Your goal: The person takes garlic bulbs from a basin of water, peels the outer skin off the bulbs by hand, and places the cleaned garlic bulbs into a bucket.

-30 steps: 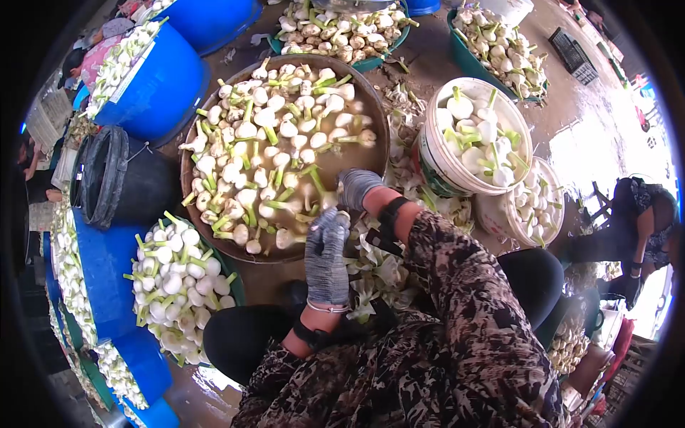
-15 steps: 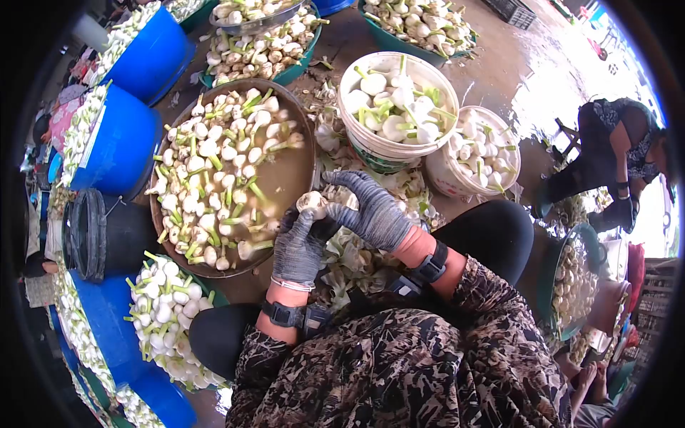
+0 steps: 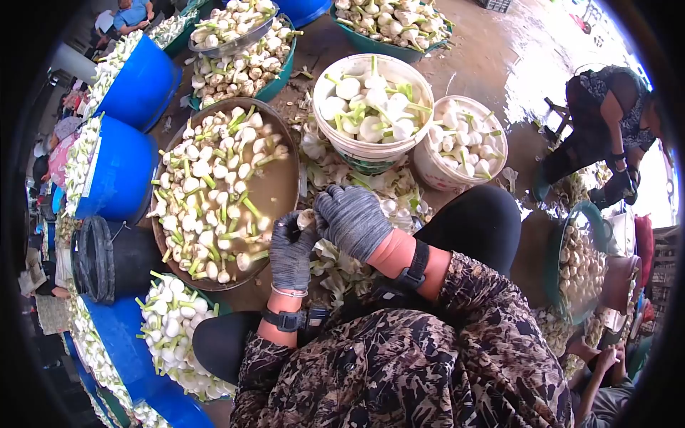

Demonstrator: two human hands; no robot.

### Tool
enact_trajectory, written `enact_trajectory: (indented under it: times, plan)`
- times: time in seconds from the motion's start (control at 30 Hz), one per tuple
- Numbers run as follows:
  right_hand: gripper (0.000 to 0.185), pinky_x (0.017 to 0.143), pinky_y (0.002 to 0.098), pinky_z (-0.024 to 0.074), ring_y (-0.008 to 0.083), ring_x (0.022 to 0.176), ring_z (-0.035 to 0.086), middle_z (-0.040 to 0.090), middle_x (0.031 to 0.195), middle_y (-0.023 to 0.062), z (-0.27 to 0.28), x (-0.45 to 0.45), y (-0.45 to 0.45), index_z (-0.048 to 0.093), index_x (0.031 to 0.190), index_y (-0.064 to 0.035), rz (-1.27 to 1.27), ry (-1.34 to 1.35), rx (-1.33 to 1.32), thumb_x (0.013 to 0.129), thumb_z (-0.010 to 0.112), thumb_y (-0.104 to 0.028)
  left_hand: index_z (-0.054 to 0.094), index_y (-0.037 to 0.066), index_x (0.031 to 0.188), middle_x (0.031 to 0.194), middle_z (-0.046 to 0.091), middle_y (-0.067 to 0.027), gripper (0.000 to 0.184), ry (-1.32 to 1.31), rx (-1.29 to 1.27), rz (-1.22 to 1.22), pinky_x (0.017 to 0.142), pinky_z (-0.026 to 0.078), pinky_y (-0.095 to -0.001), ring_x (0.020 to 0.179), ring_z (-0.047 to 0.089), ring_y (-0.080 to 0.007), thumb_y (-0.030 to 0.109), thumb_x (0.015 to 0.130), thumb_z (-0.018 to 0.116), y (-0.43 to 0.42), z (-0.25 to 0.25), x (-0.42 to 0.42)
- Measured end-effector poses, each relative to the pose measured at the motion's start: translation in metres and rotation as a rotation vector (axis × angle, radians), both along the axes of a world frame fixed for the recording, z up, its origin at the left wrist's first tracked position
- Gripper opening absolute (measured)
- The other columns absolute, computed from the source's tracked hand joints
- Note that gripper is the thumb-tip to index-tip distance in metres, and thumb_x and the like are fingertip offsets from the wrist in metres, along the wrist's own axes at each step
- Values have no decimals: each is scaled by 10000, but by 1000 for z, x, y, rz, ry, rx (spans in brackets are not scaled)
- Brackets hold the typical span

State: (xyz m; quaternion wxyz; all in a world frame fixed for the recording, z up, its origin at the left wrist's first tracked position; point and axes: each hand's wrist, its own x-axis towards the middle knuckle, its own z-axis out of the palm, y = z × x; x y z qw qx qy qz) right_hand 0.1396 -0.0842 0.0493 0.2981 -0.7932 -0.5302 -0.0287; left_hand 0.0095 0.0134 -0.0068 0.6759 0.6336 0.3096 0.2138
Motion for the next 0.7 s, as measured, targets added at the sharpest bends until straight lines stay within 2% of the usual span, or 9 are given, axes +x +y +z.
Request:
enact_trajectory:
  times: [0.07, 0.13, 0.17, 0.23, 0.33, 0.37, 0.47, 0.6, 0.7]
  plan:
    - [134, 637, 465, 493, 368, 665, 598, 588, 722, 163, 2, 0, 1, 595, 812, -58, 8, 36, -18, 783, 649, -177, 571, 22, 1173, 1030, 633, -48, 278, 18, 55, -16, 852, 521, -277, 929, 600, -124, 91, 916, 651, 5, 1, -4]
    - [148, 680, 463, 506, 381, 724, 620, 619, 741, 186, 5, 0, 2, 607, 830, -49, -79, 422, -79, 809, 622, -196, 541, 25, 1220, 1089, 614, -69, 318, -47, 69, -75, 868, 538, -317, 960, 602, -154, 113, 929, 634, 9, 1, -7]
    - [148, 680, 463, 506, 381, 724, 620, 619, 741, 186, -7, 5, 3, 607, 830, -49, -79, 423, -81, 809, 622, -196, 541, 25, 1220, 1089, 614, -69, 318, -45, 67, -74, 868, 538, -317, 960, 602, -154, 113, 929, 634, 8, 4, -9]
    - [173, 714, 462, 512, 388, 774, 632, 643, 769, 195, -39, 24, 3, 624, 864, -45, -186, 519, 20, 834, 610, -215, 500, 39, 1277, 1158, 575, -88, 384, -239, -267, -120, 869, 562, -388, 981, 604, -191, 172, 939, 626, 4, 14, -13]
    - [183, 717, 467, 510, 397, 778, 628, 651, 797, 193, -38, 44, -6, 630, 887, -45, -358, 297, -237, 849, 626, -224, 470, 55, 1320, 1180, 547, -87, 454, -363, -511, -164, 840, 582, -439, 1006, 596, -212, 240, 937, 628, 4, 23, -15]
    - [151, 741, 458, 507, 383, 809, 625, 657, 839, 171, -31, 41, -8, 649, 922, -57, -333, 270, -148, 850, 632, -189, 470, 55, 1320, 1180, 547, -87, 454, -366, -510, -160, 840, 582, -439, 1006, 596, -212, 240, 937, 628, 5, 22, -15]
    - [139, 767, 441, 504, 365, 850, 619, 657, 887, 144, 2, 25, -6, 665, 948, -71, -17, 223, 225, 853, 631, -166, 425, 71, 1387, 1201, 552, -69, 532, -362, -475, -152, 905, 536, -385, 1083, 559, -182, 245, 932, 638, 8, 18, -14]
    - [171, 723, 431, 497, 322, 834, 617, 632, 844, 119, 16, 11, -5, 671, 937, -83, 220, 170, 101, 828, 672, -214, 396, 60, 1413, 1255, 551, -75, 558, -131, -295, -231, 969, 476, -336, 1117, 545, -174, 130, 915, 636, 12, 16, -9]
    - [168, 666, 432, 511, 322, 760, 630, 639, 822, 106, 14, 1, -6, 672, 924, -94, 173, 153, 55, 811, 688, -218, 408, 19, 1401, 1309, 534, -107, 639, 7, 125, -189, 1023, 414, -302, 1170, 522, -184, -77, 805, 620, 9, 7, -6]
